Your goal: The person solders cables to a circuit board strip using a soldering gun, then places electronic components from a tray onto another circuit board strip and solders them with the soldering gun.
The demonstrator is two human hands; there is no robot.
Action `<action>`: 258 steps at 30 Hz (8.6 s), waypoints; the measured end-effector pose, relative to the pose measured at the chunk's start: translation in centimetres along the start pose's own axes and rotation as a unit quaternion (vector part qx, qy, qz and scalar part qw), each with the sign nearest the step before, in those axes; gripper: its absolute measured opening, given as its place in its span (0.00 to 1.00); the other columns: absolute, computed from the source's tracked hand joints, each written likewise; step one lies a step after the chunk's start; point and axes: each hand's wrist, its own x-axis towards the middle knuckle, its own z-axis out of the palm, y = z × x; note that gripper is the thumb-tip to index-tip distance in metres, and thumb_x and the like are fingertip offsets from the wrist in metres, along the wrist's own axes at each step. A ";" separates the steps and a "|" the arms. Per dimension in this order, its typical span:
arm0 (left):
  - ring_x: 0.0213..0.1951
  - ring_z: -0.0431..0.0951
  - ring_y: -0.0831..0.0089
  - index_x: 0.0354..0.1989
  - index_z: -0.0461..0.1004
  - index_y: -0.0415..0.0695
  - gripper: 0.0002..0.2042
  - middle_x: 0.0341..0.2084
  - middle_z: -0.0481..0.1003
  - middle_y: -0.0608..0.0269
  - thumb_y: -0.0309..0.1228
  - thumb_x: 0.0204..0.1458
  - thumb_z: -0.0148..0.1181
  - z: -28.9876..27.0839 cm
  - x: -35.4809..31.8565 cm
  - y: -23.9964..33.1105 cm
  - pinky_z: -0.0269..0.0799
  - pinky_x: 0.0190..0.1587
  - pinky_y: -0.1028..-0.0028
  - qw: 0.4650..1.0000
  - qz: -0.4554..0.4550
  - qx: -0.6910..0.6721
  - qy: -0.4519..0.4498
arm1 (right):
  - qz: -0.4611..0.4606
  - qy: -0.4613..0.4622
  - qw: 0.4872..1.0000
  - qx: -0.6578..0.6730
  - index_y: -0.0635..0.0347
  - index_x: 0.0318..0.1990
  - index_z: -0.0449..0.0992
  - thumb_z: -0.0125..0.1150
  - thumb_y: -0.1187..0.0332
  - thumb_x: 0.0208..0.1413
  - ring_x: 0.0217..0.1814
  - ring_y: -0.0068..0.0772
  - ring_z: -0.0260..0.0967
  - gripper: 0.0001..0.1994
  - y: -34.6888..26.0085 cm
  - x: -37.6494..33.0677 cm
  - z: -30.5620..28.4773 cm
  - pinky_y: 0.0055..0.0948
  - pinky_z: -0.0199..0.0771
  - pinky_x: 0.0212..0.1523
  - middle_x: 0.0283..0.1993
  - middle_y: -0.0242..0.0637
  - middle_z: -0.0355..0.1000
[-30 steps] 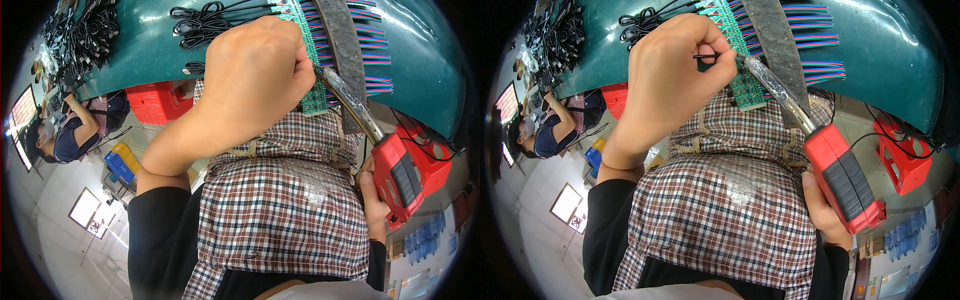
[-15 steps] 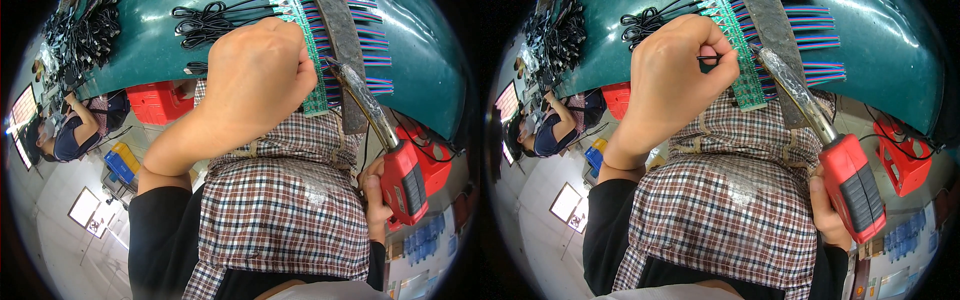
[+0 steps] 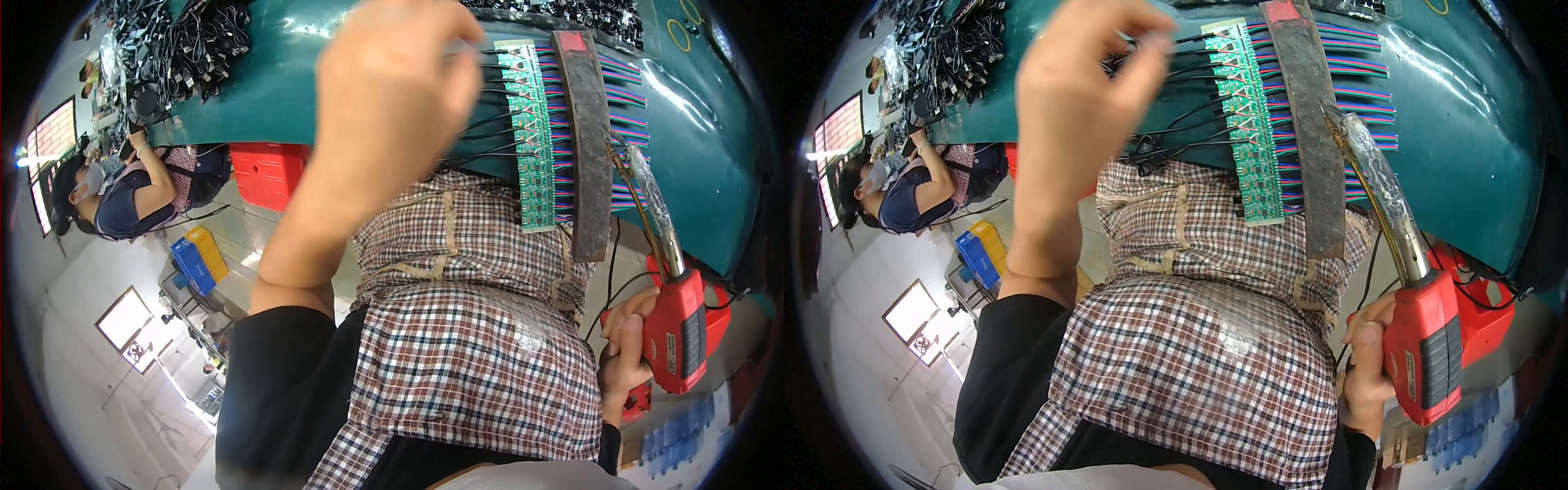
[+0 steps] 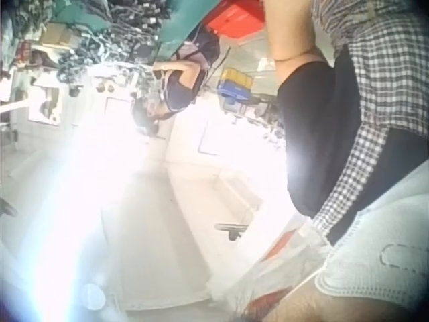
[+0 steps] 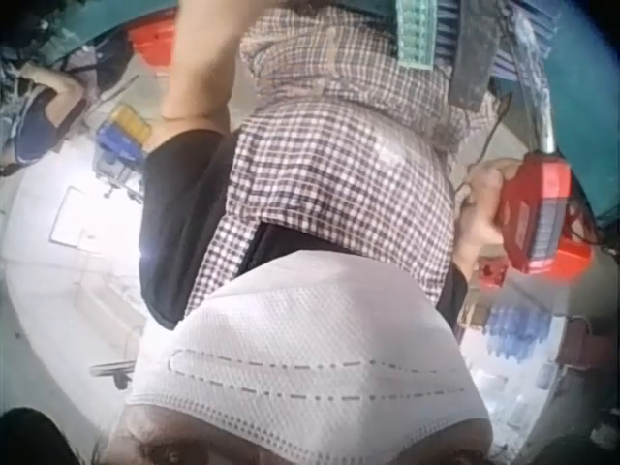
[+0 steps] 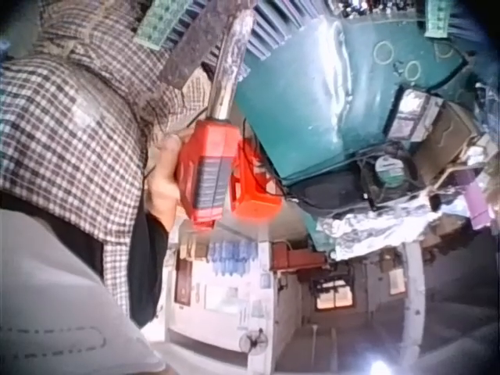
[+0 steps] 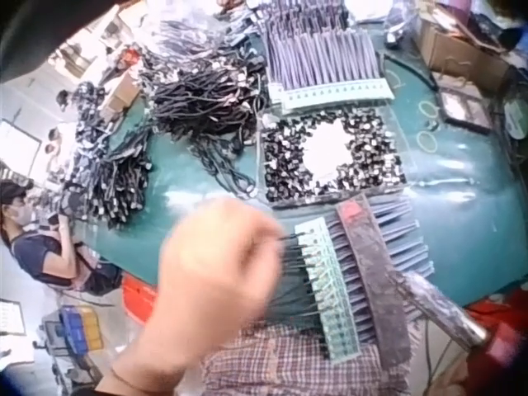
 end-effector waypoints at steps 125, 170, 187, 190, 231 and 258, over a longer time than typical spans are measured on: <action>0.23 0.78 0.73 0.24 0.75 0.43 0.06 0.21 0.75 0.67 0.24 0.43 0.68 2.0 -4.1 5.2 0.71 0.26 0.75 0.983 -0.097 -0.098 -0.119 | -0.030 -0.140 0.953 -0.266 0.67 0.45 0.72 0.58 0.82 0.58 0.41 0.26 0.68 0.09 1.3 -1.4 -1.6 0.26 0.70 0.44 0.42 0.36 0.70; 0.21 0.72 0.80 0.27 0.79 0.44 0.02 0.22 0.74 0.70 0.24 0.46 0.67 0.9 -3.5 5.6 0.68 0.26 0.80 0.968 -0.120 -0.133 -0.176 | -0.008 -0.093 0.992 -0.090 0.65 0.43 0.66 0.54 0.78 0.59 0.23 0.23 0.59 0.06 1.6 -2.0 -1.9 0.25 0.65 0.27 0.33 0.37 0.64; 0.25 0.77 0.75 0.25 0.75 0.42 0.05 0.24 0.75 0.66 0.23 0.43 0.67 1.6 -3.6 6.0 0.73 0.29 0.77 0.968 -0.118 -0.131 -0.178 | 0.026 -0.124 0.976 -0.180 0.67 0.51 0.72 0.57 0.82 0.58 0.42 0.27 0.69 0.13 2.2 -3.2 -2.6 0.29 0.71 0.45 0.43 0.36 0.72; 0.25 0.77 0.73 0.24 0.75 0.42 0.05 0.23 0.75 0.66 0.23 0.42 0.67 1.7 -3.5 6.0 0.73 0.29 0.76 0.969 -0.116 -0.131 -0.175 | 0.068 -0.056 0.985 -0.149 0.64 0.48 0.81 0.69 0.75 0.53 0.42 0.31 0.77 0.14 2.2 -3.2 -2.2 0.32 0.76 0.46 0.41 0.38 0.80; 0.28 0.76 0.67 0.32 0.80 0.45 0.06 0.26 0.74 0.62 0.26 0.46 0.70 0.0 -1.8 3.1 0.72 0.31 0.69 0.984 -0.019 -0.121 -0.132 | -0.043 0.063 0.996 0.055 0.68 0.46 0.67 0.59 0.72 0.58 0.18 0.18 0.54 0.12 0.2 0.6 -0.1 0.24 0.63 0.24 0.26 0.31 0.61; 0.28 0.79 0.81 0.39 0.76 0.41 0.03 0.29 0.80 0.63 0.27 0.61 0.61 5.2 9.7 -6.9 0.73 0.32 0.83 0.801 -0.268 -0.504 0.178 | -0.023 0.064 0.995 0.068 0.68 0.47 0.67 0.58 0.74 0.60 0.18 0.18 0.54 0.11 0.9 0.9 -0.6 0.23 0.62 0.23 0.24 0.30 0.60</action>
